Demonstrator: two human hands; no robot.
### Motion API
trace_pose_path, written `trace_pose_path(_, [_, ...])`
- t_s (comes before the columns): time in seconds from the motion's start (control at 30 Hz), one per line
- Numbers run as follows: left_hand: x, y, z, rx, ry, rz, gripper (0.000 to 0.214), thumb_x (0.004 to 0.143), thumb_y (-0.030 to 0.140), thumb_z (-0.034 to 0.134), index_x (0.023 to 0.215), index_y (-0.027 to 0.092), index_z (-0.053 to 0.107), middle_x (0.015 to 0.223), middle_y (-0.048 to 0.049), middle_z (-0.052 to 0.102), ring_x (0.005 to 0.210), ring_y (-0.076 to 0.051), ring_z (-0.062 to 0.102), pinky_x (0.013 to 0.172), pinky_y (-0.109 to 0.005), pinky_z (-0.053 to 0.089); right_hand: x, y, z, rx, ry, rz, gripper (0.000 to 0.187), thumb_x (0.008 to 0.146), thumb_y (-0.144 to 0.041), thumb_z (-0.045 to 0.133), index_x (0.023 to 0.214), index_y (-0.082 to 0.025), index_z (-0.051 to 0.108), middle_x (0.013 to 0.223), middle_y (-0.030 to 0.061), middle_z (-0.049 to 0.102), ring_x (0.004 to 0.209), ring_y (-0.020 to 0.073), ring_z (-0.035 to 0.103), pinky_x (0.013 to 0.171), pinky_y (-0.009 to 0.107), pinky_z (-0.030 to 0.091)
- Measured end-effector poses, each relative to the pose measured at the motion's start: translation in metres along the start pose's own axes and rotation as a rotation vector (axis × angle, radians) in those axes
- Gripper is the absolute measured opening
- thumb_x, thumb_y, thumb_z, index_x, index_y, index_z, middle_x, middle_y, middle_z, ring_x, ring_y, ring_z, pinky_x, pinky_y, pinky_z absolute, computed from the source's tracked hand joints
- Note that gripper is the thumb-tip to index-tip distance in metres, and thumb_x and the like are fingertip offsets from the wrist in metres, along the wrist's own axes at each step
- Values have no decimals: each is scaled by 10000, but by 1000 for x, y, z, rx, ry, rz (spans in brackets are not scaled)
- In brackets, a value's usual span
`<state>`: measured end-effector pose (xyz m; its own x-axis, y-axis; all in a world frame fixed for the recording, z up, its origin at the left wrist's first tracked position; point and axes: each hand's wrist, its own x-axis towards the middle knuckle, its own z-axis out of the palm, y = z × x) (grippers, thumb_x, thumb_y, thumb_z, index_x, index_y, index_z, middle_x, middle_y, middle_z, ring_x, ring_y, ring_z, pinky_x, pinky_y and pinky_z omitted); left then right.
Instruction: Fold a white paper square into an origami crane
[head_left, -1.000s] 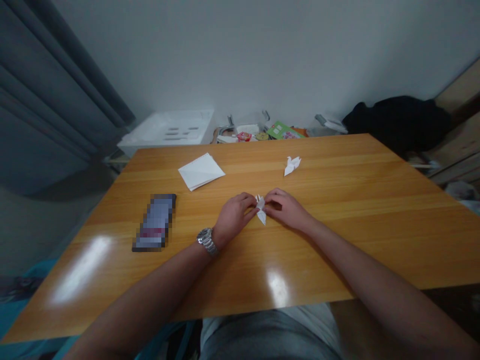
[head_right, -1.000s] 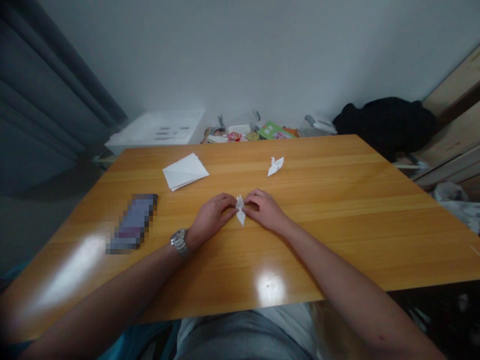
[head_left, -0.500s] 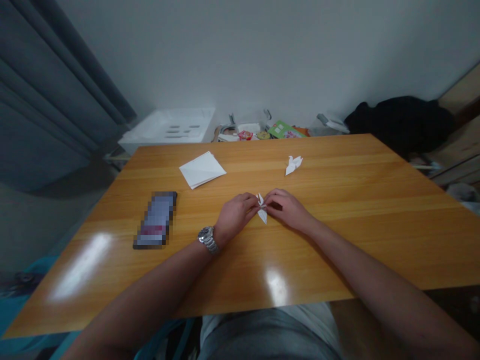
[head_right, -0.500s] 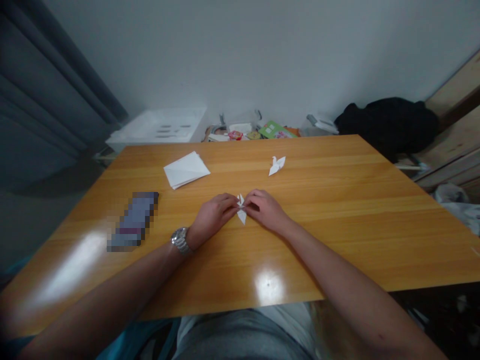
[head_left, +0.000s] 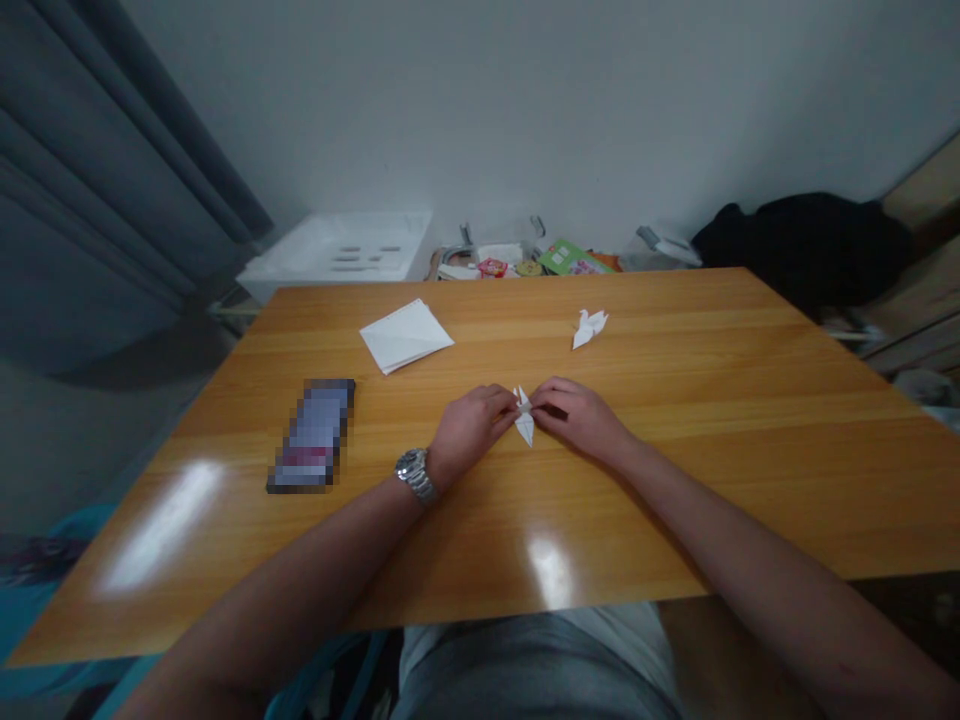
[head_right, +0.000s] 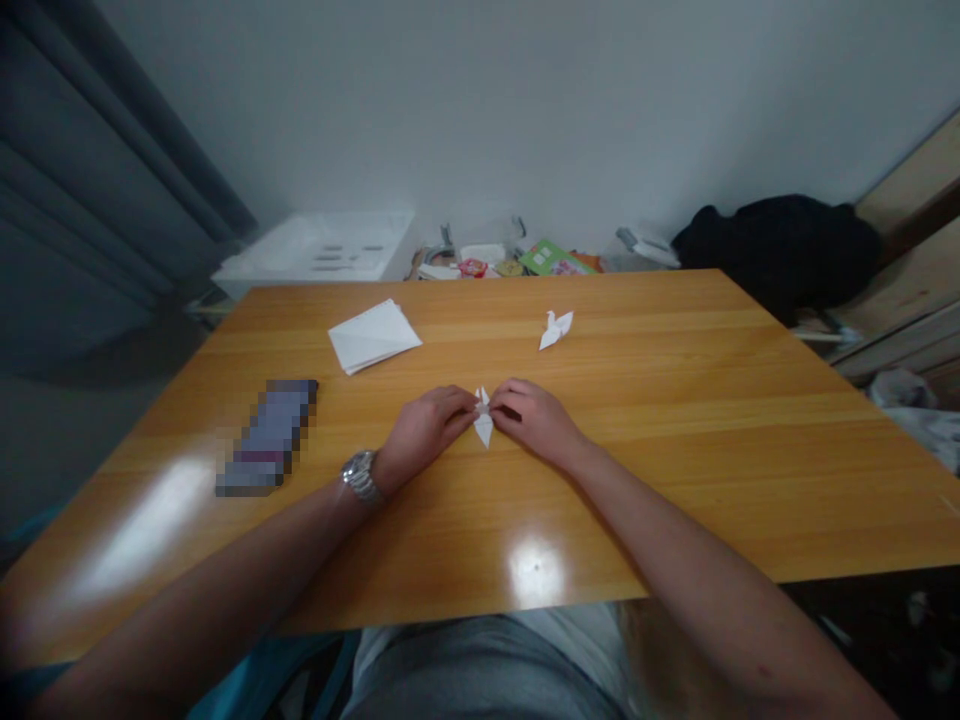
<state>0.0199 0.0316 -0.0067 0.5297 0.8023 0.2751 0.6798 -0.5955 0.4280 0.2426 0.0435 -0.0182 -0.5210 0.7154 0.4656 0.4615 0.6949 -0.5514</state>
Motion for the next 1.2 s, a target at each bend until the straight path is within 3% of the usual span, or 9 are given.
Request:
trace_pose_path(0.43, [-1, -1, -1, -4, 2, 10, 166, 1000, 314, 559, 1042, 202, 674, 1073, -37, 721, 997, -191, 657, 858, -293, 511, -3, 1, -1, 33, -53, -30, 94, 932, -230, 660, 1001, -214, 721, 1009, 81, 690, 948, 211, 648, 844, 356, 535])
trace_pose_path(0.63, [-3, -3, -4, -20, -13, 69, 236, 1002, 391, 550, 1107, 221, 676, 1139, -33, 726, 1047, -194, 667, 918, -306, 520, -3, 0, -2, 30, -66, -50, 102, 945, -236, 646, 982, -214, 739, 1027, 82, 701, 941, 201, 662, 841, 349, 542])
trace_pose_path(1.2, [-3, -5, -11, 92, -121, 203, 258, 1029, 330, 491, 1174, 215, 671, 1238, -61, 699, 1102, -204, 668, 951, -318, 533, -8, -4, -1, -241, -112, -117, 157, 967, -220, 608, 1011, -208, 759, 1081, 78, 755, 958, 214, 713, 840, 336, 571])
